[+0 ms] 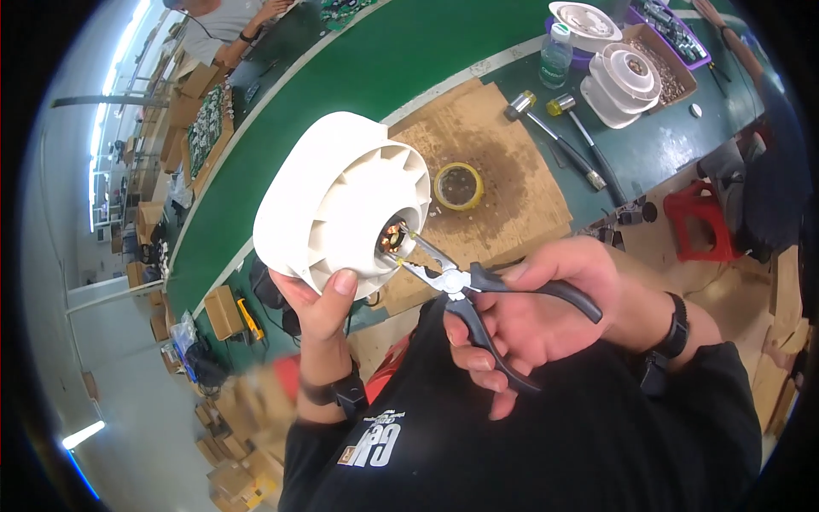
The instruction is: The person is assembling white circular plastic housings, using a hammer to tap components into place and pliers to manipulate wires and internals.
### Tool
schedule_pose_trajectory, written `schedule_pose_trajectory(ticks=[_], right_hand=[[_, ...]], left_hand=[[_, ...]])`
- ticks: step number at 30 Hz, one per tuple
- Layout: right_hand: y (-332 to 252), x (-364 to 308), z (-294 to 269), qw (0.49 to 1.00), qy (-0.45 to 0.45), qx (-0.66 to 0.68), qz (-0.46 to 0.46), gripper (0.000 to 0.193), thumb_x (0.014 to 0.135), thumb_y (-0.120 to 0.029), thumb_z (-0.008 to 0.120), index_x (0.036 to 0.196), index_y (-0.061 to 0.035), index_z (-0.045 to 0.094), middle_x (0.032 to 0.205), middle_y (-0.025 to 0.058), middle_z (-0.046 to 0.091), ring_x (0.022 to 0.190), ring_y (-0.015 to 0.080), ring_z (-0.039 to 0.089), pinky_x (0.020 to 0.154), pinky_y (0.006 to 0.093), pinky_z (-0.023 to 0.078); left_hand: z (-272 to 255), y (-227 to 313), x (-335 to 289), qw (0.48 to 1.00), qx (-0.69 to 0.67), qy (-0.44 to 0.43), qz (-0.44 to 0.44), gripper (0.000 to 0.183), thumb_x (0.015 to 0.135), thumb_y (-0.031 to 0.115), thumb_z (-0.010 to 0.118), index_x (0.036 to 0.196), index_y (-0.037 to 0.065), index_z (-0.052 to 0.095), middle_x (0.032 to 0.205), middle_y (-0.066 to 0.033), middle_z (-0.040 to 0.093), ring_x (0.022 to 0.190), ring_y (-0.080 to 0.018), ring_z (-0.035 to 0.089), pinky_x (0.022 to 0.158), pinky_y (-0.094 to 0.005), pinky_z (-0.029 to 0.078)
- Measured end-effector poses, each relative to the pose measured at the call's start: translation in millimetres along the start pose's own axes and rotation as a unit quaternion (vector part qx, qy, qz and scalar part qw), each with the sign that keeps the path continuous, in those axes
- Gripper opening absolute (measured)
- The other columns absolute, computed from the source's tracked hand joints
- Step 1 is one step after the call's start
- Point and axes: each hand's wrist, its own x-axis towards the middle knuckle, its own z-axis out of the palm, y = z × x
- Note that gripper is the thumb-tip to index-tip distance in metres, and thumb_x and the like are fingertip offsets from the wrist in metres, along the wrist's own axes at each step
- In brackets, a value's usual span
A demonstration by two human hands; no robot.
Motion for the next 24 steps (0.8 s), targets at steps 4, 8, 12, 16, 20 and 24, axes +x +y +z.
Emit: schedule_pose_trajectory(ticks=[4,8,12,16,20,24], right_hand=[[6.9,10.9,-1.4,0.995,-0.059,0.081,-0.027,0.037,0.092,-0.038,0.042,0.110,-0.0055,0.048,0.091,0.0061,0.046,0.079,0.0214,0.049,0.073,0.0376,0.041],[5.5,14.1,-13.3,0.986,-0.114,0.116,-0.043,0.031,0.089,-0.035,0.044,0.103,-0.0076,0.048,0.085,0.0020,0.044,0.072,0.0175,0.046,0.069,0.0356,0.040],[-11.5,5.8,-15.5,0.994,-0.040,0.098,0.016,0.025,0.086,-0.031,0.045,0.097,-0.0090,0.050,0.077,0.0005,0.044,0.067,0.0163,0.045,0.067,0.0360,0.041],[-15.4,-1.7,-12.2,0.999,-0.029,0.022,0.039,0.022,0.085,-0.029,0.046,0.095,-0.0093,0.049,0.077,0.0005,0.045,0.066,0.0160,0.044,0.066,0.0357,0.042],[-12.9,-6.0,-9.6,0.999,0.011,-0.004,0.038,0.027,0.089,-0.032,0.045,0.099,-0.0083,0.051,0.078,0.0006,0.044,0.067,0.0158,0.044,0.066,0.0342,0.040],[-21.5,6.3,-58.6,0.993,-0.011,0.067,0.101,0.035,0.092,-0.038,0.044,0.103,-0.0067,0.053,0.080,0.0010,0.045,0.068,0.0153,0.043,0.064,0.0306,0.037]], left_hand=[[2.6,-9.3,1.8,0.997,0.048,-0.031,0.055,0.089,0.071,0.018,0.076,0.143,-0.003,0.028,0.136,-0.0231,0.046,0.122,-0.0328,0.053,0.102,-0.0435,0.047],[10.0,-15.7,4.2,0.997,-0.051,-0.015,0.054,0.068,0.087,0.027,0.062,0.140,-0.005,0.033,0.131,-0.0204,0.051,0.118,-0.0292,0.055,0.099,-0.0415,0.045],[-0.9,-25.4,4.7,0.994,0.110,-0.006,-0.018,0.087,0.095,0.065,0.037,0.147,-0.003,0.026,0.147,-0.0205,0.039,0.130,-0.0343,0.047,0.108,-0.0459,0.040],[27.7,5.4,14.2,0.997,0.051,0.001,-0.059,0.072,0.101,0.054,0.030,0.143,-0.003,0.034,0.138,-0.0215,0.049,0.124,-0.0339,0.053,0.105,-0.0457,0.044],[25.8,2.4,5.6,0.998,0.023,0.010,-0.058,0.066,0.102,0.049,0.031,0.141,-0.005,0.036,0.136,-0.0210,0.051,0.120,-0.0326,0.056,0.102,-0.0449,0.046],[-3.4,-19.9,-18.6,0.996,0.026,-0.024,-0.087,0.060,0.102,0.040,0.039,0.139,-0.007,0.038,0.135,-0.0183,0.052,0.120,-0.0290,0.056,0.101,-0.0398,0.045]])
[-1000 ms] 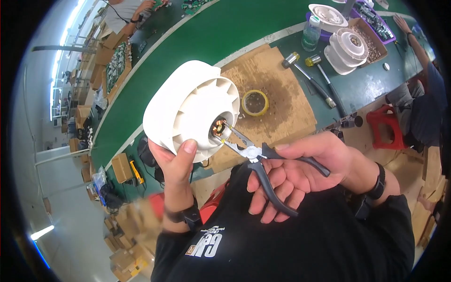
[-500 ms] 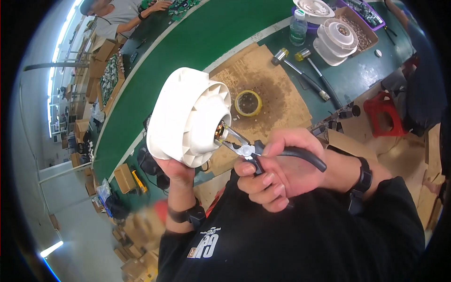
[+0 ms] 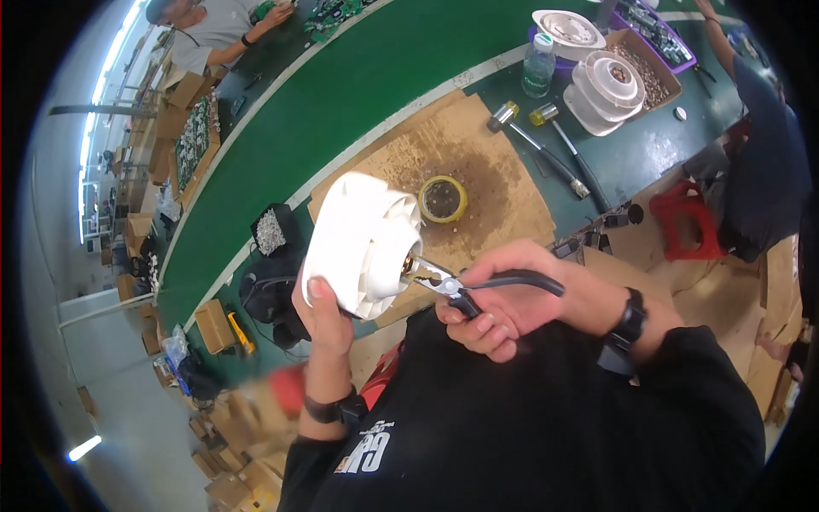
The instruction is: The person is assembling white circular plastic housings, using a hammer to tap components into place and pliers to manipulate wires and internals.
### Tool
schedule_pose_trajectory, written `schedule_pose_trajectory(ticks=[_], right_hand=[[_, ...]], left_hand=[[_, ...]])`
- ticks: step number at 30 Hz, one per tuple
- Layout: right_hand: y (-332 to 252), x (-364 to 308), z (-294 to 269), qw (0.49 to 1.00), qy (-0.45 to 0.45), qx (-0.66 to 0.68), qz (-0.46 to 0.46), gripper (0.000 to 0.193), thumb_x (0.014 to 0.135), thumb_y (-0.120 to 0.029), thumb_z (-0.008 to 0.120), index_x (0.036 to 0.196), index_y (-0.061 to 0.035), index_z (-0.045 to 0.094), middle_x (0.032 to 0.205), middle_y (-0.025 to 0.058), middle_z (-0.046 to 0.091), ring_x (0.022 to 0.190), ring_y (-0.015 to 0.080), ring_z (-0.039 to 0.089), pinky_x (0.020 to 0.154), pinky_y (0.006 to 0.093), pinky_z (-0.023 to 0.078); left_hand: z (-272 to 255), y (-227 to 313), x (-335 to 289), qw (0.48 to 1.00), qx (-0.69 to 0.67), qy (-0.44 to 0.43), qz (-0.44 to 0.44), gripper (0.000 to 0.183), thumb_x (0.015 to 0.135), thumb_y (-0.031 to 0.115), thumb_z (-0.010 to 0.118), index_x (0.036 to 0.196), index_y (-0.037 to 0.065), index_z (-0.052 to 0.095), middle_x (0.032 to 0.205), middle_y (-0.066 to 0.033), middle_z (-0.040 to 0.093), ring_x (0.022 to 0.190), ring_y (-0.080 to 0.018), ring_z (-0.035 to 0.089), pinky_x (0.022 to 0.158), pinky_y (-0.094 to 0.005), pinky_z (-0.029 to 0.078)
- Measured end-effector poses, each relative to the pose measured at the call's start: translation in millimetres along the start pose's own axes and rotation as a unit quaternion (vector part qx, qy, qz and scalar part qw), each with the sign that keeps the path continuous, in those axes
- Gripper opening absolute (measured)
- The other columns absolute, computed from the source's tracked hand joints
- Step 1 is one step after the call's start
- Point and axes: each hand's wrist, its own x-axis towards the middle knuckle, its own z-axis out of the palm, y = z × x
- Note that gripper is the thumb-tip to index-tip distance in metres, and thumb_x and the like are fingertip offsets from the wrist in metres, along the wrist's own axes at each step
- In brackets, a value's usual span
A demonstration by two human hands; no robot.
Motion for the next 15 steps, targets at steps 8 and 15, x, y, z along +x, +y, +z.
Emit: schedule_pose_trajectory(ticks=[8,15], right_hand=[[-18.5,47.9,-91.2,0.993,0.064,0.024,0.097,0.025,0.089,-0.036,0.047,0.080,-0.0126,0.049,0.059,-0.0049,0.036,0.048,0.0083,0.035,0.045,0.0237,0.027],[-25.4,70.0,-184.9,0.989,0.073,0.062,0.111,0.021,0.087,-0.030,0.049,0.077,-0.0121,0.045,0.060,-0.0042,0.034,0.049,0.0072,0.034,0.044,0.0232,0.029]], left_hand=[[-30.0,-17.0,-31.9,0.974,0.176,-0.030,-0.139,0.040,0.097,0.028,0.055,0.119,-0.005,0.055,0.102,-0.0078,0.063,0.092,-0.0130,0.056,0.081,-0.0298,0.046],[-43.4,-98.9,-24.9,0.929,0.240,0.029,-0.279,0.047,0.098,0.039,0.055,0.102,-0.007,0.065,0.083,-0.0087,0.068,0.077,-0.0112,0.060,0.069,-0.0306,0.049]])
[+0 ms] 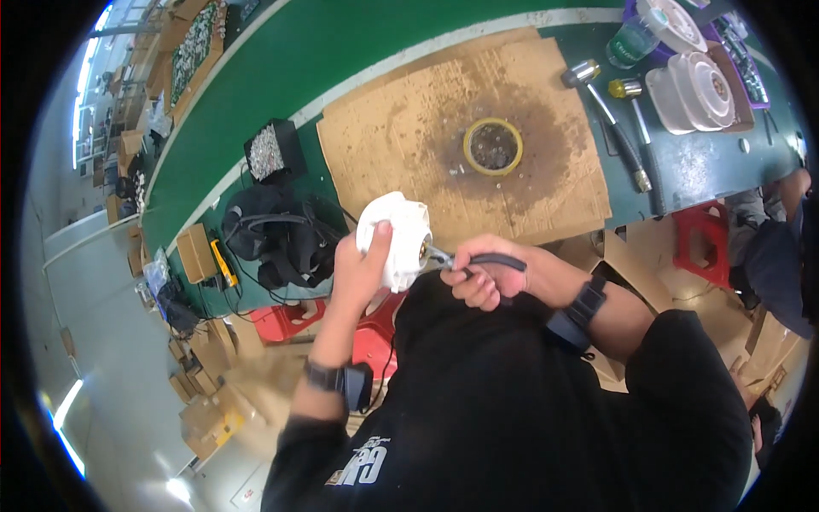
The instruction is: The person is assembling white circular plastic housings, using a hammer to tap components into place and pliers to manipulate wires and internals.
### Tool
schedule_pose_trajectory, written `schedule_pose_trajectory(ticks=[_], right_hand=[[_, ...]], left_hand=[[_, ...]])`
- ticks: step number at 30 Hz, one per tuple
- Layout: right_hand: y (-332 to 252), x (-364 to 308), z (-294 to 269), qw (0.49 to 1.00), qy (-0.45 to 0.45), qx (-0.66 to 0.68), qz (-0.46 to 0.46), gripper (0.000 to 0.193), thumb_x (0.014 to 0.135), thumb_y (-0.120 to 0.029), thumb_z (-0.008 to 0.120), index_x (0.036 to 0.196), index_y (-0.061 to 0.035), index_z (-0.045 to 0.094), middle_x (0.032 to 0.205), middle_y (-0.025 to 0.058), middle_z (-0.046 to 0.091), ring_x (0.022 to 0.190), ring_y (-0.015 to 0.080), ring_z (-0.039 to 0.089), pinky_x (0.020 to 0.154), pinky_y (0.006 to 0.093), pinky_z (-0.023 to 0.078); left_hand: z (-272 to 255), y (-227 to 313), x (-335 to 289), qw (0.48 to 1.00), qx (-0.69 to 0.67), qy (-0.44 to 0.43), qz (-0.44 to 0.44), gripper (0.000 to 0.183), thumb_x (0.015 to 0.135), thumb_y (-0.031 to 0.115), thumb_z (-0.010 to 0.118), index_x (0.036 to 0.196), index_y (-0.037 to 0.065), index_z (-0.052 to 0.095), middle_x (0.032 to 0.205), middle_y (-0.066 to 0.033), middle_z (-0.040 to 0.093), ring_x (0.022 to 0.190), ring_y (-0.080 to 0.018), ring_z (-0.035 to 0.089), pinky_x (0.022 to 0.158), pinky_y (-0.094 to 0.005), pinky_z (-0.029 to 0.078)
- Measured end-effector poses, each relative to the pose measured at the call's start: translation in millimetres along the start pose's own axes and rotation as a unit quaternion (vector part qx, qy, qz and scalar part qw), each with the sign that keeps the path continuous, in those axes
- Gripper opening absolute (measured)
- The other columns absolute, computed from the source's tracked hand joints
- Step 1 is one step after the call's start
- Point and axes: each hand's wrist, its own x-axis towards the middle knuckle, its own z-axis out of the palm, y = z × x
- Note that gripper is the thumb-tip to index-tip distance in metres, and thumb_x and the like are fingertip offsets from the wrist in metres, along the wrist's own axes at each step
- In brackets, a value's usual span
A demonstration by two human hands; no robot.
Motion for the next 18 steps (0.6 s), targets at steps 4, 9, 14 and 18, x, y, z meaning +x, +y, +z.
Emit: schedule_pose_trajectory(ticks=[4,9,14,18], right_hand=[[-6.0,19.9,-39.3,0.999,-0.014,0.045,-0.022,0.023,0.086,-0.031,0.049,0.075,-0.0123,0.043,0.059,-0.0039,0.033,0.048,0.0081,0.032,0.043,0.0245,0.027],[-8.1,23.3,-32.1,0.997,0.071,-0.016,-0.021,0.024,0.083,-0.033,0.049,0.068,-0.0156,0.045,0.050,-0.0059,0.033,0.040,0.0081,0.031,0.038,0.0247,0.024],[-11.5,19.1,-30.1,0.994,0.090,-0.057,-0.012,0.026,0.084,-0.033,0.050,0.067,-0.0149,0.043,0.051,-0.0064,0.033,0.041,0.0072,0.032,0.039,0.0241,0.026],[-12.6,19.1,-26.4,0.992,0.104,-0.066,-0.008,0.027,0.085,-0.033,0.051,0.067,-0.0148,0.042,0.052,-0.0061,0.033,0.043,0.0073,0.033,0.040,0.0245,0.027]], left_hand=[[6.3,-32.1,32.5,0.996,0.084,-0.025,-0.017,0.056,0.097,0.046,0.054,0.094,-0.009,0.067,0.075,-0.0140,0.069,0.072,-0.0167,0.065,0.068,-0.0332,0.050],[9.1,-27.3,36.1,0.996,0.067,-0.034,-0.048,0.058,0.096,0.048,0.054,0.093,-0.008,0.068,0.074,-0.0176,0.069,0.074,-0.0221,0.069,0.069,-0.0350,0.051],[9.9,-18.1,34.3,0.992,0.116,-0.038,-0.024,0.058,0.096,0.048,0.054,0.095,-0.008,0.069,0.075,-0.0164,0.069,0.074,-0.0202,0.068,0.070,-0.0334,0.051],[5.9,-17.8,36.6,0.990,0.127,-0.057,-0.036,0.058,0.096,0.048,0.054,0.095,-0.009,0.068,0.076,-0.0151,0.069,0.073,-0.0184,0.066,0.071,-0.0325,0.050]])
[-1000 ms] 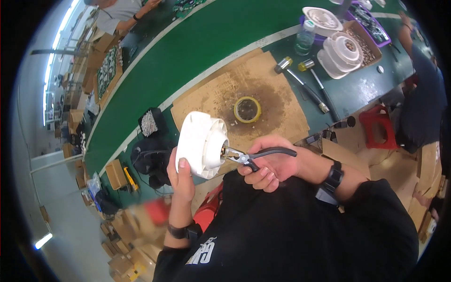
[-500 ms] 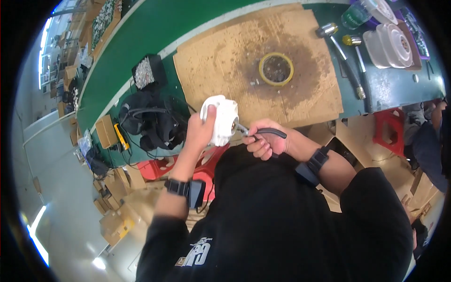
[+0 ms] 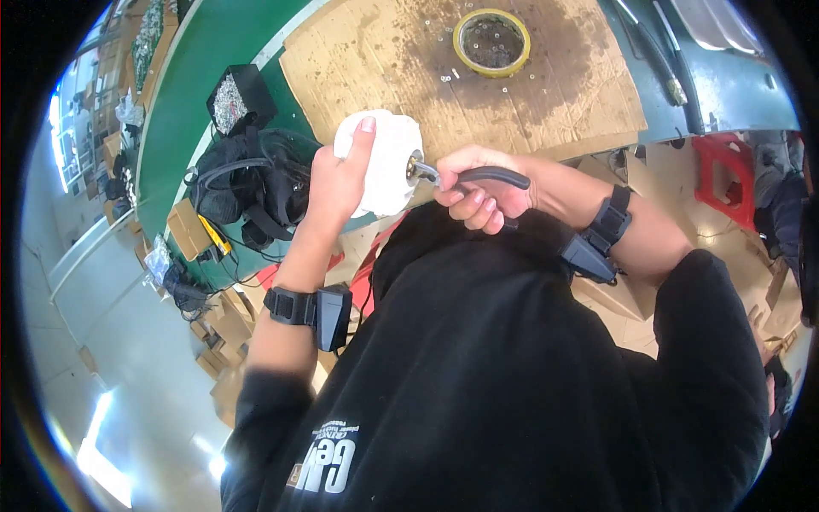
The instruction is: The person is assembling white circular plastic housings, using a hammer to tap components into place and pliers to manipulate wires and internals.
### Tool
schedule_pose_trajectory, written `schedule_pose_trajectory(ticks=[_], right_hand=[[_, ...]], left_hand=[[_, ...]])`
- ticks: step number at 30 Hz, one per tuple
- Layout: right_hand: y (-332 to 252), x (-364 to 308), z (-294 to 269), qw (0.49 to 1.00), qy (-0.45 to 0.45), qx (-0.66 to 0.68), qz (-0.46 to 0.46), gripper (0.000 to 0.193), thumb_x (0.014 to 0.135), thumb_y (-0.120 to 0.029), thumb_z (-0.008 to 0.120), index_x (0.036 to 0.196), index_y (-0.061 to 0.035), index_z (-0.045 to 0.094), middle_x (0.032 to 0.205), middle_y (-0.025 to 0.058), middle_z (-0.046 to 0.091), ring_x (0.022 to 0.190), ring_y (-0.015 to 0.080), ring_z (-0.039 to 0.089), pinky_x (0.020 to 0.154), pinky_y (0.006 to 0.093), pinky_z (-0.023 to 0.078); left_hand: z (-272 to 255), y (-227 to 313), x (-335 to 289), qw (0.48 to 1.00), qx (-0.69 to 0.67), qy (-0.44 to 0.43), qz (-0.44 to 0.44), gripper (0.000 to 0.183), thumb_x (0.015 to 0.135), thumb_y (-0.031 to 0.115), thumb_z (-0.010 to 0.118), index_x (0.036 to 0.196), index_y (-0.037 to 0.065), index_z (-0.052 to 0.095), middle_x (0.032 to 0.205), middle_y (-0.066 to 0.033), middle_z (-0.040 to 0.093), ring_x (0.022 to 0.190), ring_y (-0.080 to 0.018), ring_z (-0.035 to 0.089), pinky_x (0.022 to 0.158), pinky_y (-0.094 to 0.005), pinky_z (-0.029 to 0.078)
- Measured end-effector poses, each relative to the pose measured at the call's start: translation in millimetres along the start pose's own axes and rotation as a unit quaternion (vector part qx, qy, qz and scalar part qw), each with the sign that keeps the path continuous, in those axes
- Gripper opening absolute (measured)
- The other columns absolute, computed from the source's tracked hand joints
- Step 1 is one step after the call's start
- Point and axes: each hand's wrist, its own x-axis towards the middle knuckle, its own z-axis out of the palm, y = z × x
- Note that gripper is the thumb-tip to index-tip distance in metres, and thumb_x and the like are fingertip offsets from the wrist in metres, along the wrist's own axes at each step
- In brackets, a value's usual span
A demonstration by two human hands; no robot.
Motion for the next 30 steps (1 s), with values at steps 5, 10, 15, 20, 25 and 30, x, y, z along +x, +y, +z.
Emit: schedule_pose_trajectory(ticks=[5,10,15,20,25,30], right_hand=[[-1.1,-0.2,4.3,0.999,0.024,-0.024,0.006,0.028,0.084,-0.033,0.051,0.065,-0.0157,0.041,0.051,-0.0066,0.033,0.042,0.0071,0.034,0.040,0.0247,0.027],[-2.5,-0.3,11.5,0.997,0.059,-0.049,0.007,0.027,0.081,-0.037,0.053,0.065,-0.0184,0.042,0.049,-0.0087,0.032,0.039,0.0062,0.032,0.039,0.0245,0.024],[-5.0,1.2,6.7,0.995,0.074,-0.071,0.019,0.029,0.080,-0.039,0.053,0.062,-0.0196,0.040,0.049,-0.0088,0.032,0.038,0.0064,0.032,0.039,0.0247,0.024],[-2.5,0.4,13.7,0.995,0.084,-0.058,0.017,0.029,0.082,-0.037,0.051,0.062,-0.0182,0.041,0.049,-0.0082,0.032,0.040,0.0065,0.033,0.040,0.0246,0.026],[-6.0,2.5,13.3,0.996,0.058,-0.057,0.028,0.029,0.083,-0.033,0.050,0.061,-0.0172,0.042,0.050,-0.0068,0.034,0.042,0.0074,0.035,0.042,0.0267,0.031],[-10.8,4.9,10.9,0.985,0.105,-0.122,0.054,0.027,0.076,-0.035,0.054,0.056,-0.0200,0.043,0.046,-0.0053,0.038,0.039,0.0106,0.038,0.042,0.0281,0.032]], left_hand=[[0.5,-4.4,2.1,1.000,-0.013,-0.004,0.008,0.058,0.096,0.048,0.054,0.097,-0.009,0.068,0.078,-0.0151,0.070,0.075,-0.0178,0.066,0.072,-0.0319,0.050],[-1.9,-2.7,3.6,1.000,-0.005,-0.010,-0.003,0.061,0.095,0.050,0.054,0.098,-0.009,0.068,0.080,-0.0154,0.070,0.078,-0.0179,0.067,0.072,-0.0321,0.050],[2.2,-1.6,4.4,1.000,-0.002,-0.008,-0.009,0.063,0.095,0.054,0.052,0.099,-0.007,0.068,0.081,-0.0155,0.071,0.079,-0.0197,0.068,0.073,-0.0329,0.051],[-1.4,-0.2,6.7,1.000,0.004,-0.020,-0.013,0.061,0.094,0.052,0.054,0.097,-0.007,0.069,0.079,-0.0156,0.071,0.077,-0.0197,0.068,0.072,-0.0327,0.051],[-3.5,-2.6,9.5,0.999,-0.008,-0.024,-0.024,0.058,0.093,0.050,0.057,0.096,-0.006,0.069,0.077,-0.0155,0.071,0.076,-0.0201,0.069,0.070,-0.0328,0.051],[-3.2,1.4,7.8,0.999,-0.004,-0.041,0.000,0.049,0.092,0.043,0.061,0.096,-0.005,0.071,0.077,-0.0157,0.071,0.074,-0.0205,0.071,0.068,-0.0336,0.052]])
